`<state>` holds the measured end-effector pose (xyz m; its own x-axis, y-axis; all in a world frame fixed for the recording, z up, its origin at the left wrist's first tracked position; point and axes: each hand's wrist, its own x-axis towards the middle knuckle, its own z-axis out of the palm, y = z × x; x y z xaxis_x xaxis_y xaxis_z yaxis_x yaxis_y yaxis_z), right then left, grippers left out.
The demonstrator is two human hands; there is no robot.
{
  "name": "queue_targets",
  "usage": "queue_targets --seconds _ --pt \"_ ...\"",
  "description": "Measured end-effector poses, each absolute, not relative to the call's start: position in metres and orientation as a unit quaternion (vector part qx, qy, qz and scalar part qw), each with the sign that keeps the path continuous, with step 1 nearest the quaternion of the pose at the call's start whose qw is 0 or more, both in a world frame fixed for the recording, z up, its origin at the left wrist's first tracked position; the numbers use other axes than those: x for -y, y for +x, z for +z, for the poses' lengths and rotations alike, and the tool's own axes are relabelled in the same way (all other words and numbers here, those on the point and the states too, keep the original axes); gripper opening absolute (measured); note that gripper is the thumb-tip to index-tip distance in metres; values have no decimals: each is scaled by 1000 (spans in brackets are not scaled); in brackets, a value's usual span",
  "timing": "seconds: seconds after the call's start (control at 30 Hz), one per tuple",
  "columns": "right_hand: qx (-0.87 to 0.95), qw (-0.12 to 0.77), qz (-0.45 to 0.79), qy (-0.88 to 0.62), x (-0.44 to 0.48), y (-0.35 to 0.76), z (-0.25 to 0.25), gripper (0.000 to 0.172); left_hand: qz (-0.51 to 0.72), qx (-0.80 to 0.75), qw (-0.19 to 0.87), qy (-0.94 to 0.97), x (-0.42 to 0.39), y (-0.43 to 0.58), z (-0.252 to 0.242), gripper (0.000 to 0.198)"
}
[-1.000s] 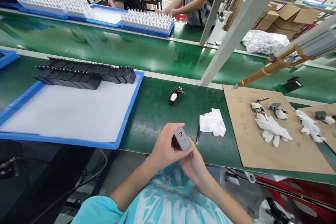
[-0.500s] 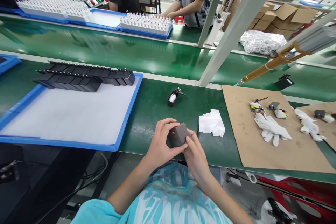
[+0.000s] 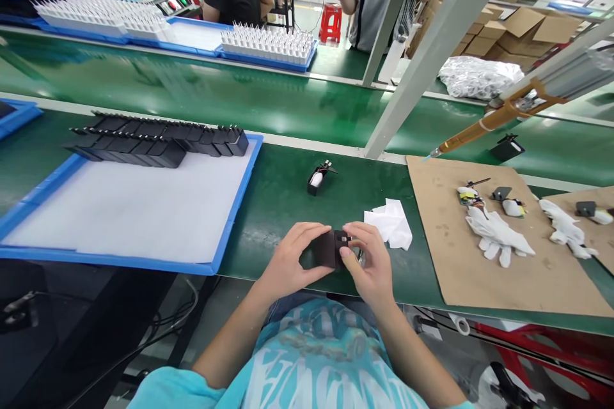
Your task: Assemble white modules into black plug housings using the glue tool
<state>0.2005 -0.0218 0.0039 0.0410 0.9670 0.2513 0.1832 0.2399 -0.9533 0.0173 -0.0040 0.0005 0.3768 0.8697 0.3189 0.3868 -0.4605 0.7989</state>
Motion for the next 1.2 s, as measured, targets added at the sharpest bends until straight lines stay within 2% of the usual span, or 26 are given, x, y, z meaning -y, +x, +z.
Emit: queue_targets --seconds 0.17,0.37,0.57,0.7,0.8,0.93,1.0,1.1,1.2 --pt "603 497 414 -466 8 208 17 17 378 -398 366 751 6 18 -2 61" --pt "613 490 396 -477 7 206 12 16 370 -404 373 749 4 16 -5 61" --pt "629 466 360 -508 3 188 -5 19 308 -411 375 772 -6 -1 -19 59" --pt "633 458 345 -520 -2 178 -16 17 296 -423 362 777 -2 -4 -24 63" --pt "630 448 336 -537 -5 175 -18 19 340 -442 304 773 8 8 -27 68" --pt "620 439 376 -531 -4 182 -15 24 413 -469 193 757 18 26 -35 43" --pt "611 431 412 -521 -3 194 -11 28 424 -479 182 747 18 28 -37 33" --pt "581 445 413 -543 -4 220 -8 26 444 -509 262 689 15 23 -37 27" --pt "548 467 392 -573 -7 242 -11 27 483 -532 456 525 10 16 -32 30"
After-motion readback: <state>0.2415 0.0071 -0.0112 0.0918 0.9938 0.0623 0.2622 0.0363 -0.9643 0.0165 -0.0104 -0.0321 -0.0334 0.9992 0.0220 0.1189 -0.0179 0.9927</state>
